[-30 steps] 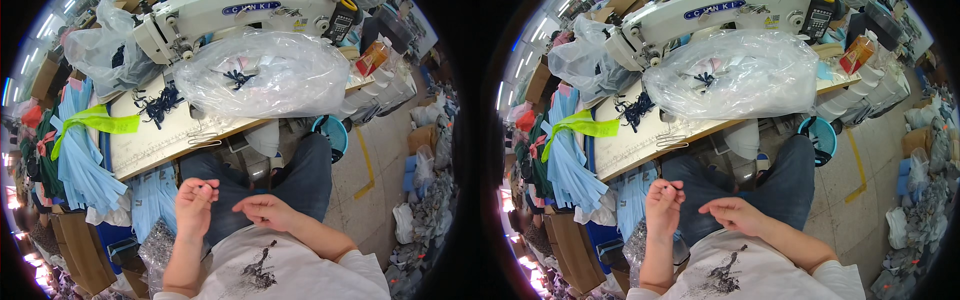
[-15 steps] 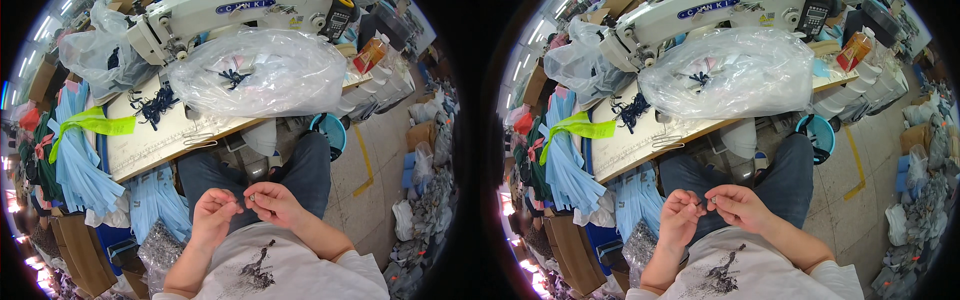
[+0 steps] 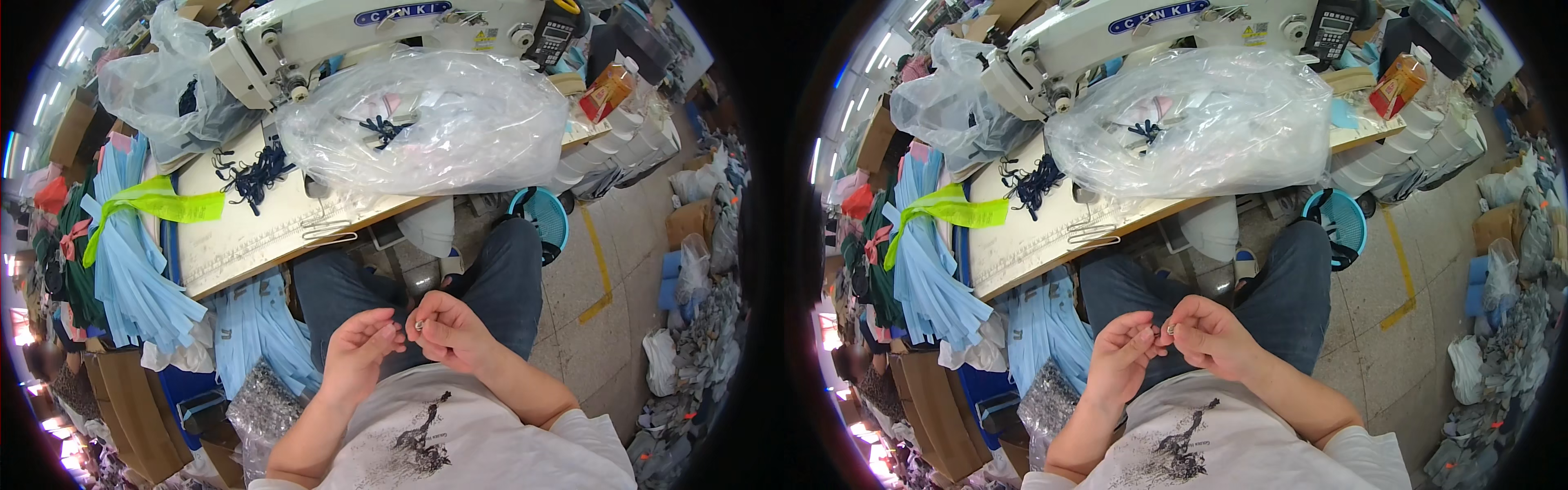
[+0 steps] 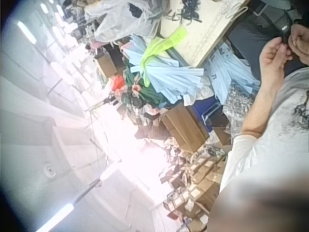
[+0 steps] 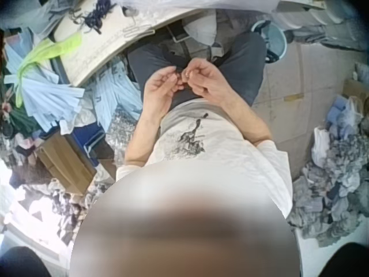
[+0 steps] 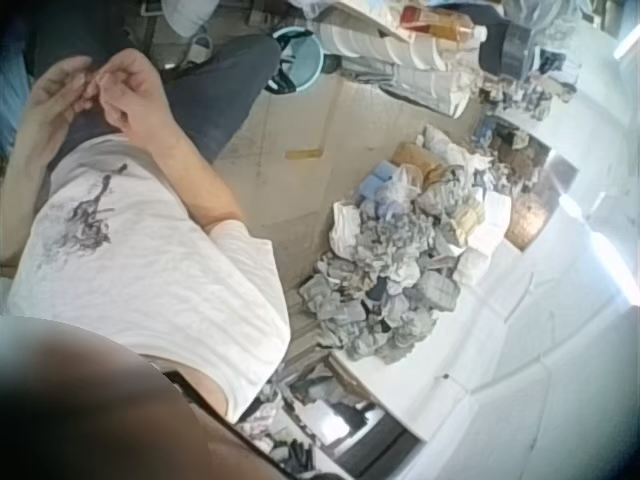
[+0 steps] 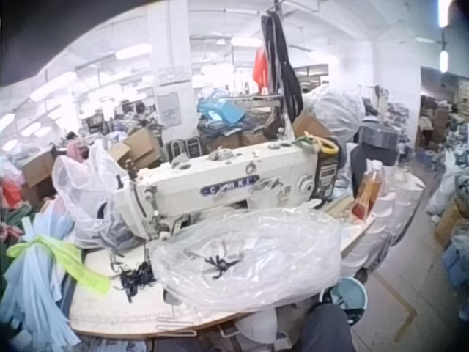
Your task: Assembling small metal buckles onto thin fabric straps at a sewing workstation.
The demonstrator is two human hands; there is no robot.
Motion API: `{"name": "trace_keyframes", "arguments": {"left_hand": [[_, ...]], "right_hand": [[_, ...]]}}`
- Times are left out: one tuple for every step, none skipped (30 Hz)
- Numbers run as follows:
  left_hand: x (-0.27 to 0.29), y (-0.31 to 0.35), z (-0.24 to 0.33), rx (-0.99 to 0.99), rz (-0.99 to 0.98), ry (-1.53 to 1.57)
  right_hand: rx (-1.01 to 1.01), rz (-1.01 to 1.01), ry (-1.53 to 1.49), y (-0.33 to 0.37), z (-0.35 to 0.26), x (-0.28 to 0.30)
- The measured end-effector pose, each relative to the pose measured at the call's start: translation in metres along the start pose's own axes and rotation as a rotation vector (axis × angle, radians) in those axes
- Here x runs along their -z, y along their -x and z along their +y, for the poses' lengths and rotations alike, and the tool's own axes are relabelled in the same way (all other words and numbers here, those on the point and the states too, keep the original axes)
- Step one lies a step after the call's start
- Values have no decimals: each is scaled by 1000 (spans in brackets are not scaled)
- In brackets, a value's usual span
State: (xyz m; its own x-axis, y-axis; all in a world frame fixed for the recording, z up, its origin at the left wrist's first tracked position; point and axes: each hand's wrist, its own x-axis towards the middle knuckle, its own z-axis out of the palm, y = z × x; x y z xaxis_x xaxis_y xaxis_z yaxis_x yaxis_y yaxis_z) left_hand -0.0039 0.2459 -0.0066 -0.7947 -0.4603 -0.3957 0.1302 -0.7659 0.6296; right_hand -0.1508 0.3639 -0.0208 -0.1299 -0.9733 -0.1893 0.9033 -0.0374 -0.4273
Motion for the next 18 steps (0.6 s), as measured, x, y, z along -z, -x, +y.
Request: {"name": "trace_keyframes", "arguments": {"left_hand": [[1, 1, -1, 4, 40, -4], [1, 2, -2, 4, 39, -5], [1, 3, -3, -43, 62, -85], [1, 3, -4, -91, 84, -164], [0, 3, -4, -91, 84, -163], [-3, 3, -3, -187, 73, -348], [-4, 3, -3, -282, 60, -534], [-4, 3, -2, -283, 61, -533], [-4, 4, -1, -334, 29, -644], [-4, 4, -1, -385, -3, -755], [-5, 4, -1, -386, -3, -755], [-6, 4, -2, -381, -25, -763], [-6, 5, -2, -375, -47, -771], [-6, 6, -3, -376, -49, -771], [-6, 7, -3, -343, -56, -764], [-5, 7, -3, -310, -62, -756], [-5, 7, -3, -311, -63, -756], [-5, 7, -3, -365, -15, -738]], "right_hand": [[8, -1, -21, 0, 1, 2], [9, -1, -21, 0, 0, 0], [17, 33, 11, 1, -2, -4], [24, 67, 44, 1, -3, -6], [24, 66, 44, 1, -3, -5], [27, 64, 52, 1, -2, -4], [29, 62, 60, 1, -2, -4], [29, 62, 61, 1, -3, -4], [11, 64, 90, 2, -5, -5], [-7, 67, 120, 2, -6, -5], [-6, 66, 120, 2, -6, -5], [6, 64, 116, 1, -5, -6], [19, 63, 112, 1, -4, -5], [21, 63, 112, 1, -3, -4], [39, 49, 122, 1, -2, -2], [57, 35, 132, 2, -1, 0], [57, 35, 132, 2, -2, -3], [65, 85, 141, 2, -4, -9]]}}
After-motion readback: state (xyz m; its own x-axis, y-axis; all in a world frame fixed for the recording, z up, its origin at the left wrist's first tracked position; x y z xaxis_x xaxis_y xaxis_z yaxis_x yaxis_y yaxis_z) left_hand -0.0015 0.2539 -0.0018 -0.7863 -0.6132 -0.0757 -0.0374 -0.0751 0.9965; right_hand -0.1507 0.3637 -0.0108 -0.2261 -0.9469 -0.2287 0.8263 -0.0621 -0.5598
